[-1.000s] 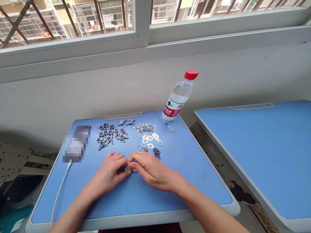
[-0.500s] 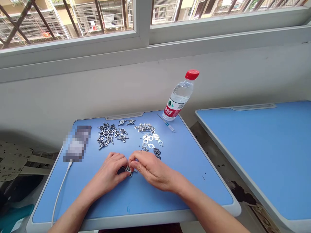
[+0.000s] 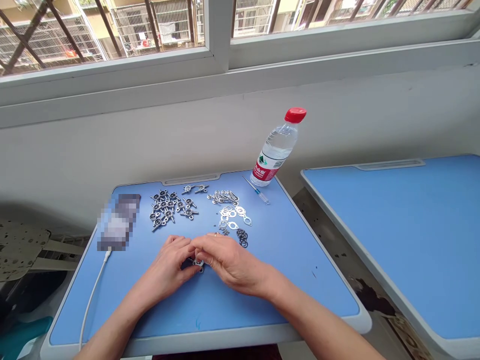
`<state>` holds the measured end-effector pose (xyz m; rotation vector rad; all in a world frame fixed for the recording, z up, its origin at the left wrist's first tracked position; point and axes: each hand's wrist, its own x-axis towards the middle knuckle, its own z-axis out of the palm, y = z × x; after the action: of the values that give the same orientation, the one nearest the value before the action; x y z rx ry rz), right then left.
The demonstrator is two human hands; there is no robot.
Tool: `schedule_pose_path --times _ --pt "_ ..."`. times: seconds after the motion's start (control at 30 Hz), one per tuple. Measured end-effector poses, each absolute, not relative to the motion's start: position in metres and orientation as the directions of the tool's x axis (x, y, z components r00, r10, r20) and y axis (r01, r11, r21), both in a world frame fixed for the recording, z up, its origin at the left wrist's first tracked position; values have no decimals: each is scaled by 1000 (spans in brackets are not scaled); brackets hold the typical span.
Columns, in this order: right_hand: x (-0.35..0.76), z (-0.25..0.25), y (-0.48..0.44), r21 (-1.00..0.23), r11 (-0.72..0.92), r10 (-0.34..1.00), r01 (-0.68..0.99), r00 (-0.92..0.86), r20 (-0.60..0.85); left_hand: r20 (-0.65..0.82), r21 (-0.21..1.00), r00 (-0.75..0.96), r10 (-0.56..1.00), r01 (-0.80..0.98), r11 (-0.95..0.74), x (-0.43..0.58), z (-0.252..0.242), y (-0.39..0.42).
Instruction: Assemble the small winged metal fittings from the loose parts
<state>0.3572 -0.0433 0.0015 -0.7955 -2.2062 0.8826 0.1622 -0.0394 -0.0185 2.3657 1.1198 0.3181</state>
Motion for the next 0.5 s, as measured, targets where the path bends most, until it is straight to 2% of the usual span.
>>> schedule_pose_path --times 0.07,0.13,0.23,0.4,0.5 --pt "358 5 -44 -756 556 720 346 -655 229 2 532 629 778 658 -533 162 -19 -39" --pt "358 5 -45 -734 572 700 366 -684 204 2 532 628 778 658 -533 163 -19 -39" --pt "357 -2 -45 -686 641 681 345 -667 301 -3 525 636 772 658 -540 163 -18 -40" --pt "356 -9 -42 -727 624 713 288 -591 378 -10 531 637 771 657 -536 162 -17 -40" --pt "357 -7 -41 -684 672 684 282 -591 428 -11 542 631 776 656 -525 162 -17 -39"
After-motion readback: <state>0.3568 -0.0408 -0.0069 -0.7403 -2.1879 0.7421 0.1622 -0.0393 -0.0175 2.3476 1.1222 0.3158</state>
